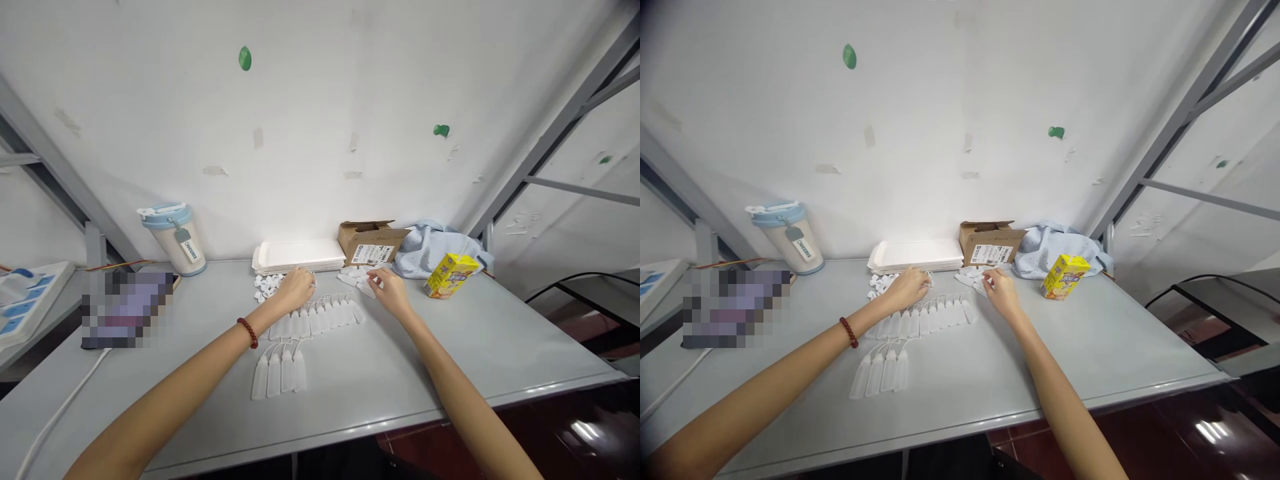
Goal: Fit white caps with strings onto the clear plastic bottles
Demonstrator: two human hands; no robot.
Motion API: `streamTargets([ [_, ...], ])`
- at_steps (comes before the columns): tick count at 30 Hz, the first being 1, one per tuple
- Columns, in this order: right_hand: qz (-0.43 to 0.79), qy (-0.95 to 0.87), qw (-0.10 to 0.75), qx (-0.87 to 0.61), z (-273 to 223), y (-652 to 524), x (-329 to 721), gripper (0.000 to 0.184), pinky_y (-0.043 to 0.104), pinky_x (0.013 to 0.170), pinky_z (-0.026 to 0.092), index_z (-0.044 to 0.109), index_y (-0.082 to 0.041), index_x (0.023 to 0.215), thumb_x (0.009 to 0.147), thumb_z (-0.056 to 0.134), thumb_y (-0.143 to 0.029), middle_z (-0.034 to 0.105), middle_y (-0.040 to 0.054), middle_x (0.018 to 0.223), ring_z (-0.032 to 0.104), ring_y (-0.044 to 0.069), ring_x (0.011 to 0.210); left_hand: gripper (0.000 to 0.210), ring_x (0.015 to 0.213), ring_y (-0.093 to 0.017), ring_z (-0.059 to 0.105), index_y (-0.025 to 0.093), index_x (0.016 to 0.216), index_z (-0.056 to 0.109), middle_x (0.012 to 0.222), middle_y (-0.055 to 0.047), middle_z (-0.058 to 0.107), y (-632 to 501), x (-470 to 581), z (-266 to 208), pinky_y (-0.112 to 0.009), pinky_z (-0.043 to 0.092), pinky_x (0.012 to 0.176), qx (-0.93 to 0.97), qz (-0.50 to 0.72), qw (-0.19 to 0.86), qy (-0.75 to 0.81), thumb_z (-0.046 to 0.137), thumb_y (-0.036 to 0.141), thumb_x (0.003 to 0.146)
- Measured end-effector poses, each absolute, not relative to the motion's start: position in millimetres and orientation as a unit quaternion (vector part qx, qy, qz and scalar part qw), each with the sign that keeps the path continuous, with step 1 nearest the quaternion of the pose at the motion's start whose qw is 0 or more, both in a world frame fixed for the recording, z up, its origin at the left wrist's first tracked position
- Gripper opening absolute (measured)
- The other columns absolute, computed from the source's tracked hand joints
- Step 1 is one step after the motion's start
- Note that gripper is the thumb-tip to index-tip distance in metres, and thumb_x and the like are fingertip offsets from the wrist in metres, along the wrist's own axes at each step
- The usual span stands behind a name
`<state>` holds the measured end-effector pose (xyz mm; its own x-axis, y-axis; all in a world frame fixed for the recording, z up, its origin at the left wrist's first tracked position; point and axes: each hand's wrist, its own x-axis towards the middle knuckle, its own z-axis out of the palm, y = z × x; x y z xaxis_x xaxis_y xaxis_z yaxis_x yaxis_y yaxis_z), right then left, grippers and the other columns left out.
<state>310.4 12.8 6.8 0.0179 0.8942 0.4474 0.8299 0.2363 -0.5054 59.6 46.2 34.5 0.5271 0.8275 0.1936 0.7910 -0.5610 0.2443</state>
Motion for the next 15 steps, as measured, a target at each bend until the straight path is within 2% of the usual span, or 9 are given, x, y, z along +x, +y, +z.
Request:
streamTargets([
  [4,0.040,-0.715,0.316,-0.622,6,14,321,0.017,0.031,0.069,0.044,0.065,-0.014,0.088,0.073,0.057,-0.017,0.063,0.0100,0.091,0.059,0.019,0.072,0.024,0.097,-0.034,0.056,0.010,0.067,0.067,0.077,-0.016,0.066,52,70,25,-0.041,0.045,0.080,0.850,0.145,0.067,0.502,0.053,0.023,0.081],
  [8,0.046,-0.729,0.286,-0.621,7,15,326,0.017,0.030,0.071,0.044,0.065,-0.015,0.090,0.074,0.060,-0.018,0.064,0.0087,0.090,0.059,0.019,0.076,0.024,0.094,-0.021,0.059,0.012,0.103,0.059,0.104,-0.009,0.061,55,74,21,-0.040,0.049,0.080,0.834,0.157,0.107,0.519,0.052,0.030,0.088],
  [9,0.046,-0.730,0.282,-0.621,7,15,326,0.018,0.029,0.071,0.044,0.065,-0.014,0.091,0.074,0.060,-0.018,0.064,0.0088,0.090,0.059,0.019,0.077,0.025,0.091,-0.019,0.059,0.013,0.106,0.057,0.105,-0.008,0.060,56,74,21,-0.039,0.050,0.079,0.830,0.165,0.120,0.520,0.053,0.030,0.088],
  [10,0.046,-0.731,0.278,-0.621,7,15,326,0.018,0.029,0.071,0.044,0.065,-0.014,0.092,0.075,0.059,-0.019,0.064,0.0089,0.090,0.059,0.019,0.077,0.023,0.088,-0.019,0.060,0.012,0.102,0.059,0.101,-0.007,0.062,56,74,23,-0.037,0.050,0.078,0.825,0.176,0.133,0.520,0.053,0.029,0.087],
  [13,0.047,-0.737,0.268,-0.619,7,16,324,0.018,0.029,0.071,0.043,0.065,-0.013,0.092,0.076,0.060,-0.019,0.064,0.0088,0.089,0.058,0.019,0.078,0.020,0.076,-0.020,0.062,0.011,0.072,0.068,0.073,-0.007,0.067,55,70,30,-0.032,0.047,0.073,0.806,0.226,0.174,0.519,0.053,0.020,0.082],
  [15,0.051,-0.742,0.258,-0.617,6,15,323,0.018,0.028,0.072,0.043,0.065,-0.013,0.091,0.075,0.061,-0.018,0.064,0.0079,0.087,0.058,0.019,0.077,0.023,0.073,-0.020,0.063,0.012,0.068,0.070,0.068,-0.007,0.068,53,64,38,-0.029,0.045,0.070,0.785,0.269,0.202,0.520,0.052,0.020,0.078],
])
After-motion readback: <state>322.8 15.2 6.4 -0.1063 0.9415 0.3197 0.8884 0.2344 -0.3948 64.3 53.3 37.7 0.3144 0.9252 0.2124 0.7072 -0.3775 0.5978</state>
